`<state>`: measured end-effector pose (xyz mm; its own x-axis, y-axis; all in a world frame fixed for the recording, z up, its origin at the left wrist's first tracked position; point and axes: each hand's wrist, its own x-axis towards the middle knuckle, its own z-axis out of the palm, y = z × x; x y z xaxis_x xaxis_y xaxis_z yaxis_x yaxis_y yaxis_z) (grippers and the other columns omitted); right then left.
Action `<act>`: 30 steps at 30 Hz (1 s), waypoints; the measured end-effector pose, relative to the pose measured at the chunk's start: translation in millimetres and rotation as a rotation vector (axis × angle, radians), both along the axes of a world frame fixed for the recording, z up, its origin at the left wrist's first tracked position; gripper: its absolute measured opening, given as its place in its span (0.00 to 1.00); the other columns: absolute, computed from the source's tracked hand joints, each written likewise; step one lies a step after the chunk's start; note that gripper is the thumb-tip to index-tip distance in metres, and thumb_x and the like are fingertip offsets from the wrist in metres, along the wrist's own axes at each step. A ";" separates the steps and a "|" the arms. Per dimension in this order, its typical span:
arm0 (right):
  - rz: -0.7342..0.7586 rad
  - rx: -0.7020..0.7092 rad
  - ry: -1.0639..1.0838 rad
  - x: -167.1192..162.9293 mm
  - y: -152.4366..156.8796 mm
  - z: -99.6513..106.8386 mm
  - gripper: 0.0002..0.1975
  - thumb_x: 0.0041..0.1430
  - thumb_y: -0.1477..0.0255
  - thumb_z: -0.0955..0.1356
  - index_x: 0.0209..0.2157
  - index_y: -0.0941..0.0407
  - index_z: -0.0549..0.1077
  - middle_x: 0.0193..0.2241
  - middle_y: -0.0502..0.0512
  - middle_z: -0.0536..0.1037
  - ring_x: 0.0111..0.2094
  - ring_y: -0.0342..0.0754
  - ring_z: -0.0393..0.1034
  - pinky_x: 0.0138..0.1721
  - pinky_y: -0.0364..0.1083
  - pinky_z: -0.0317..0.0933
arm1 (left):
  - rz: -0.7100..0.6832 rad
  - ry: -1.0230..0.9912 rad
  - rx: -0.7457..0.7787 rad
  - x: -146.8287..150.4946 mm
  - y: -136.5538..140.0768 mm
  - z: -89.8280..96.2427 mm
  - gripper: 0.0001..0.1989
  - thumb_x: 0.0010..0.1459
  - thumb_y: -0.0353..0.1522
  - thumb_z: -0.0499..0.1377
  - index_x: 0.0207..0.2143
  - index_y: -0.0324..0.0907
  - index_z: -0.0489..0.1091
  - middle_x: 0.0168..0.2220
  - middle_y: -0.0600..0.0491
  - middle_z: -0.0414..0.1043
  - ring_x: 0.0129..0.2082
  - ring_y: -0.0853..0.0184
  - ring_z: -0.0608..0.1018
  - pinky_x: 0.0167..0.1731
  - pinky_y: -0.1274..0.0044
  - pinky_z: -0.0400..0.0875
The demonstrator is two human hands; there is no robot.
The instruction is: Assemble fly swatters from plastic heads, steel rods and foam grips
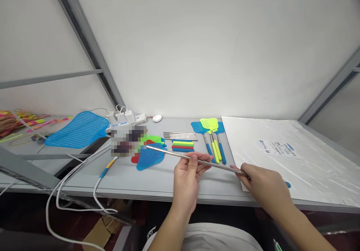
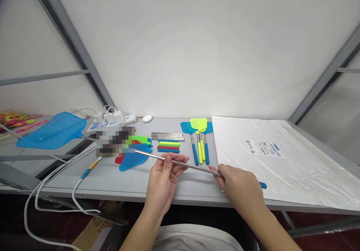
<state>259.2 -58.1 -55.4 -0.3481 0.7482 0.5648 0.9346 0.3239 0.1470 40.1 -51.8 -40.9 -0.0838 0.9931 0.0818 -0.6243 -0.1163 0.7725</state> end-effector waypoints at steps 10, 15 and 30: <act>0.025 -0.023 0.053 14.7 2.1 0.9 0.21 0.67 0.60 0.59 0.22 0.54 0.62 0.14 0.45 0.66 0.16 0.41 0.61 0.20 0.42 0.40 | 0.140 -0.033 0.038 -45.5 4.8 13.0 0.25 0.64 0.50 0.50 0.39 0.38 0.75 0.39 0.44 0.80 0.37 0.58 0.82 0.44 0.66 0.74; -0.024 -0.040 0.051 27.0 9.5 -4.6 0.22 0.67 0.60 0.59 0.20 0.55 0.62 0.14 0.47 0.67 0.16 0.42 0.62 0.20 0.42 0.38 | 0.571 -0.210 0.064 -93.4 20.8 28.4 0.22 0.67 0.45 0.47 0.32 0.42 0.73 0.28 0.55 0.79 0.27 0.67 0.80 0.39 0.69 0.75; -0.087 -0.090 0.101 16.7 -6.5 1.9 0.24 0.67 0.56 0.59 0.20 0.54 0.58 0.13 0.45 0.65 0.14 0.42 0.58 0.20 0.43 0.40 | 0.067 -0.105 0.026 -4.4 -9.2 -4.1 0.22 0.64 0.48 0.51 0.47 0.42 0.72 0.40 0.45 0.78 0.38 0.62 0.80 0.41 0.70 0.72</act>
<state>275.8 -64.6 -53.5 -0.2240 0.8222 0.5233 0.9684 0.2482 0.0246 35.7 -61.0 -45.0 -0.1598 0.9826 0.0945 -0.6914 -0.1797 0.6998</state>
